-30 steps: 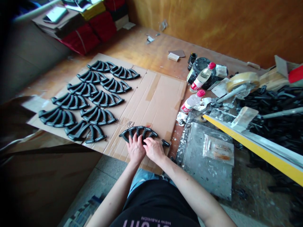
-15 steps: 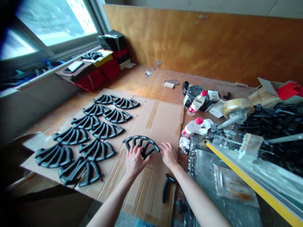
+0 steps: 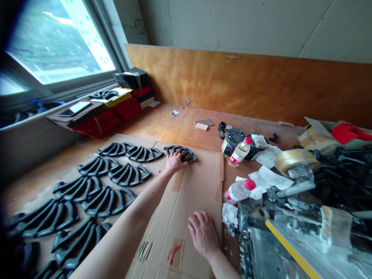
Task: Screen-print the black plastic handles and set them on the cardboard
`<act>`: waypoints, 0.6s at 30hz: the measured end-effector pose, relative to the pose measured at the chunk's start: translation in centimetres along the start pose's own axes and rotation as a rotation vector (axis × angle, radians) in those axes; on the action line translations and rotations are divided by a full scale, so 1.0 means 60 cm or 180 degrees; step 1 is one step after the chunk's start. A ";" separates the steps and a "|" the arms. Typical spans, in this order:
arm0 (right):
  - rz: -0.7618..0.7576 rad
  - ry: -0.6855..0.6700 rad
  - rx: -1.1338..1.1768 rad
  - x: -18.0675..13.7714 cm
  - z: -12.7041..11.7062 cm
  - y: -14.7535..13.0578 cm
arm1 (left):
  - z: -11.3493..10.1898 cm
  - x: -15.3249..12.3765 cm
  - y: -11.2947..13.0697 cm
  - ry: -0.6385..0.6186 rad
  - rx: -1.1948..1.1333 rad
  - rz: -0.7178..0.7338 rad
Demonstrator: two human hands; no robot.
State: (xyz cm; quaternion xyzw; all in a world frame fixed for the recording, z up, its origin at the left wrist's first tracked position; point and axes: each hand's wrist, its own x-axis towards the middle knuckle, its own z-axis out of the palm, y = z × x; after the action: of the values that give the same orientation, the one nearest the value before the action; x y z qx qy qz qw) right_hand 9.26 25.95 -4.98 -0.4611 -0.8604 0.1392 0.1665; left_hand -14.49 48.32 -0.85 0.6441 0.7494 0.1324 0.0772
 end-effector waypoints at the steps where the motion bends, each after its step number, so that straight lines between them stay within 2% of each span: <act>1: 0.0012 0.0008 -0.0007 -0.001 0.001 0.000 | 0.003 0.015 -0.007 -0.0004 0.0007 -0.0084; 5: 0.0049 0.0028 -0.0016 -0.001 0.001 -0.001 | 0.012 0.048 -0.024 0.0035 0.0017 -0.0477; 9: 0.0046 -0.0006 -0.0041 -0.001 0.000 0.000 | 0.024 0.033 -0.018 0.0193 0.0023 -0.0692; 13: 0.0038 -0.0124 -0.0002 0.001 -0.005 0.002 | 0.054 -0.037 -0.012 0.0546 -0.0094 -0.0353; 18: 0.0058 -0.0322 -0.0022 0.006 -0.014 -0.004 | 0.093 -0.179 -0.017 0.0664 -0.0384 -0.0024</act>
State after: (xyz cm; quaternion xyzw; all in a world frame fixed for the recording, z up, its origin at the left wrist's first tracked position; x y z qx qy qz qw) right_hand 9.24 26.22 -4.05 -0.4618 -0.8640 0.1609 0.1199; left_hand -12.17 38.14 -7.05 0.6182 0.7464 0.2433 0.0380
